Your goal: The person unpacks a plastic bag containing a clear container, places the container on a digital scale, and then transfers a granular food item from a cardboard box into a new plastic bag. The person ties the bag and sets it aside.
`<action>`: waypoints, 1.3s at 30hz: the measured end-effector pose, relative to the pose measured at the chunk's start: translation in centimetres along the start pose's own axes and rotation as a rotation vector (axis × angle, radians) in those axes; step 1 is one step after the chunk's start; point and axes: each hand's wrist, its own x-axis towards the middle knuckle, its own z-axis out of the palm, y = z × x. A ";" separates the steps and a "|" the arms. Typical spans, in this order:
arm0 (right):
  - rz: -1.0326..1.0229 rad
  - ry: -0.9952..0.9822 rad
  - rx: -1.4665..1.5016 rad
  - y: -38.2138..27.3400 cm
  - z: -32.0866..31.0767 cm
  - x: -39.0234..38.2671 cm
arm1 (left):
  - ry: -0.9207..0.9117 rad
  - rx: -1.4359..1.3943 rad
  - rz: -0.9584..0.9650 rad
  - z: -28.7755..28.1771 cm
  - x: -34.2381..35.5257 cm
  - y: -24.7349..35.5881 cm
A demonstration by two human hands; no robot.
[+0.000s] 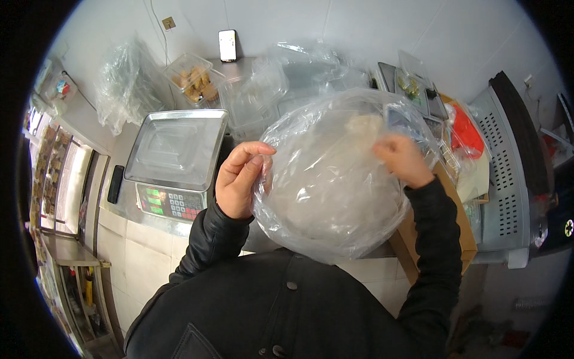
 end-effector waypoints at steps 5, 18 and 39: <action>-0.375 0.610 -0.254 -2.5 -3.4 -1.6 | 0.107 -0.021 0.085 0.0 0.2 0.8; -0.571 0.623 -0.170 -8.7 0.7 -1.6 | -0.052 0.209 0.159 1.3 0.6 1.5; -0.337 -0.150 -0.841 6.5 4.0 2.8 | -0.233 0.699 0.482 -1.3 2.3 0.5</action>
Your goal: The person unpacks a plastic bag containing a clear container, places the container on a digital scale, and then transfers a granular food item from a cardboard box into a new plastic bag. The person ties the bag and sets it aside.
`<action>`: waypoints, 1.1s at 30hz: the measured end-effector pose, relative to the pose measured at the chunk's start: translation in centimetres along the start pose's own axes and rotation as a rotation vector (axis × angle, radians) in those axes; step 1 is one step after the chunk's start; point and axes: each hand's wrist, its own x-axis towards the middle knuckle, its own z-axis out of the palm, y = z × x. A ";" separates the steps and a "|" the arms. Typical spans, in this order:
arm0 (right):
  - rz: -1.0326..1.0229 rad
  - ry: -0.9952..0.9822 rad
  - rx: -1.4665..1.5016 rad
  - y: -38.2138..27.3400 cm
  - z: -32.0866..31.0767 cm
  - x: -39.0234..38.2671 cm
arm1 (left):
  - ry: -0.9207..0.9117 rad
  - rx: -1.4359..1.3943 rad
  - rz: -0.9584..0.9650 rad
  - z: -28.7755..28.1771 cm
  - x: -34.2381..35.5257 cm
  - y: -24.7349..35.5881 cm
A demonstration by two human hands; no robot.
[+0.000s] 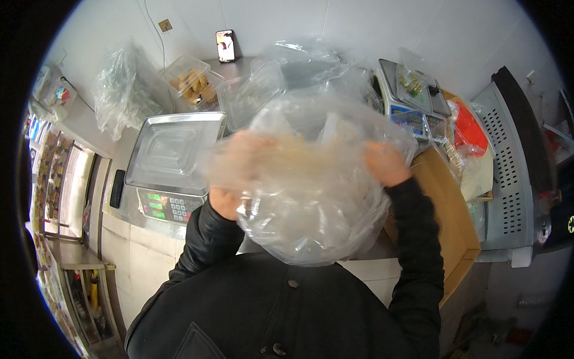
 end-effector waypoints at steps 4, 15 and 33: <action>-0.020 0.544 0.436 0.3 -2.7 -1.2 | 0.101 -1.047 -0.376 -0.9 -0.1 0.2; 0.213 0.305 0.193 -0.5 -1.1 -1.2 | 0.191 -0.140 -0.243 -1.3 0.5 0.5; 0.216 0.221 0.958 -0.4 -2.0 -1.2 | -0.068 -0.192 -0.082 -1.4 -0.2 0.2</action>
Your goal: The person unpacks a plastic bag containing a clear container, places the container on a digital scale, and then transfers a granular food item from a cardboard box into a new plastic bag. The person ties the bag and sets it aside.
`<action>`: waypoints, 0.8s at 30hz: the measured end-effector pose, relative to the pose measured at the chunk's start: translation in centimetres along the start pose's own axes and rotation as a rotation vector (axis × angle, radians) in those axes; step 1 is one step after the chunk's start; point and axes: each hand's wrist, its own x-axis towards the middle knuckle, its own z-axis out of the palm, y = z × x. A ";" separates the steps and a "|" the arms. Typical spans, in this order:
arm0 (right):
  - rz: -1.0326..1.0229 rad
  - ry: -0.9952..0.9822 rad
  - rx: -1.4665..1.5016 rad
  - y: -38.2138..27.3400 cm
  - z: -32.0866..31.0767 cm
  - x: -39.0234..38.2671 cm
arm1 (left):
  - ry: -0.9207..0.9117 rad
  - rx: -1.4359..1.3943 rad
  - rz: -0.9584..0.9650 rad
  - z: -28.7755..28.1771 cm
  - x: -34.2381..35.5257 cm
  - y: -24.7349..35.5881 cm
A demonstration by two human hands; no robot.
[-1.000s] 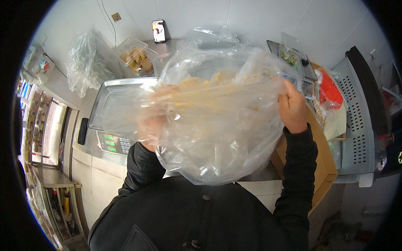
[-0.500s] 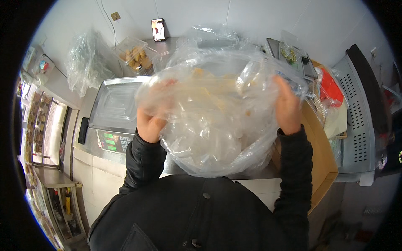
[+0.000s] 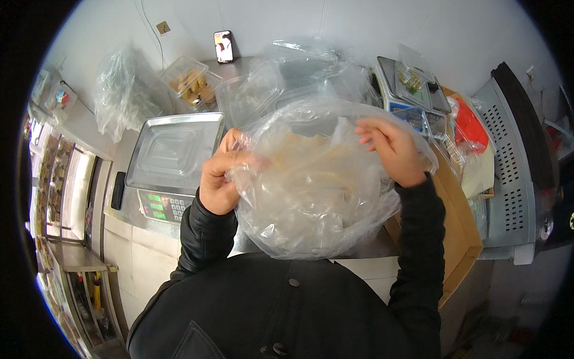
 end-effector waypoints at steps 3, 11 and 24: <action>-0.199 -0.093 -0.006 0.0 3.4 2.0 | -0.021 -0.044 0.004 0.2 0.0 0.0; -0.156 0.196 -0.257 -1.2 3.5 1.8 | 0.033 0.065 -0.041 -0.4 -0.6 0.9; -0.146 0.103 -0.145 -0.5 1.2 0.2 | 0.018 0.062 -0.027 0.1 -0.4 0.5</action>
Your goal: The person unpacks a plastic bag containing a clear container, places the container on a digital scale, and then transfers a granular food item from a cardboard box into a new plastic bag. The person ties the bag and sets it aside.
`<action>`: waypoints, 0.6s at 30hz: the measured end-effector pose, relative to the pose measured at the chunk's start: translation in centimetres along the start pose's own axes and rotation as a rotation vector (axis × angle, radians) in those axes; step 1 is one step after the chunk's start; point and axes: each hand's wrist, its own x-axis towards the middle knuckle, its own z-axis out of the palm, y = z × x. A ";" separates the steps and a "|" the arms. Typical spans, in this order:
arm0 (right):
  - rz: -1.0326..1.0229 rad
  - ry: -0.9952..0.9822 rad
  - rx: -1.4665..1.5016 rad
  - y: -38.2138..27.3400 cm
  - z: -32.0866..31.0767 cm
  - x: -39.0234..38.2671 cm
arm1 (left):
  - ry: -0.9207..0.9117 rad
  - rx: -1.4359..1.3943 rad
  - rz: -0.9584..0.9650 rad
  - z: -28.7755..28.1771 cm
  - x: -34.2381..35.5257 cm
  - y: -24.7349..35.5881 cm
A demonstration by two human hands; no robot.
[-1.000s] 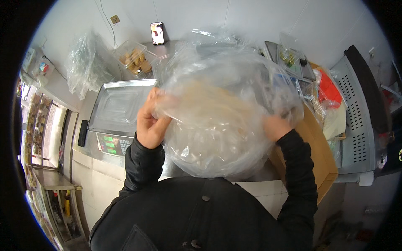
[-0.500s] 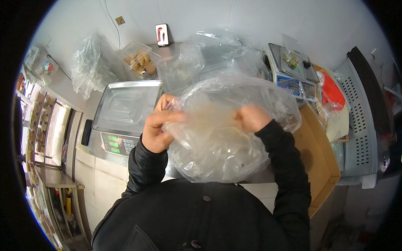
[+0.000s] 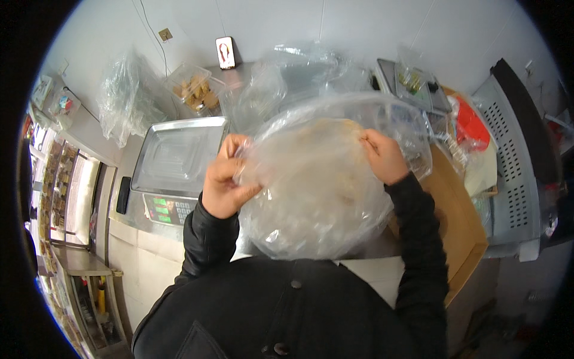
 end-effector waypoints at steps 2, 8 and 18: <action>-0.029 0.073 0.237 1.0 0.1 -0.1 | 0.019 0.068 -0.011 -0.1 -0.1 0.2; 0.021 0.041 0.818 3.6 -1.0 0.4 | 0.139 0.023 -0.058 0.0 0.2 0.5; 0.371 0.279 0.291 0.5 -2.8 -4.3 | 0.412 -0.039 -0.102 0.0 -0.6 0.0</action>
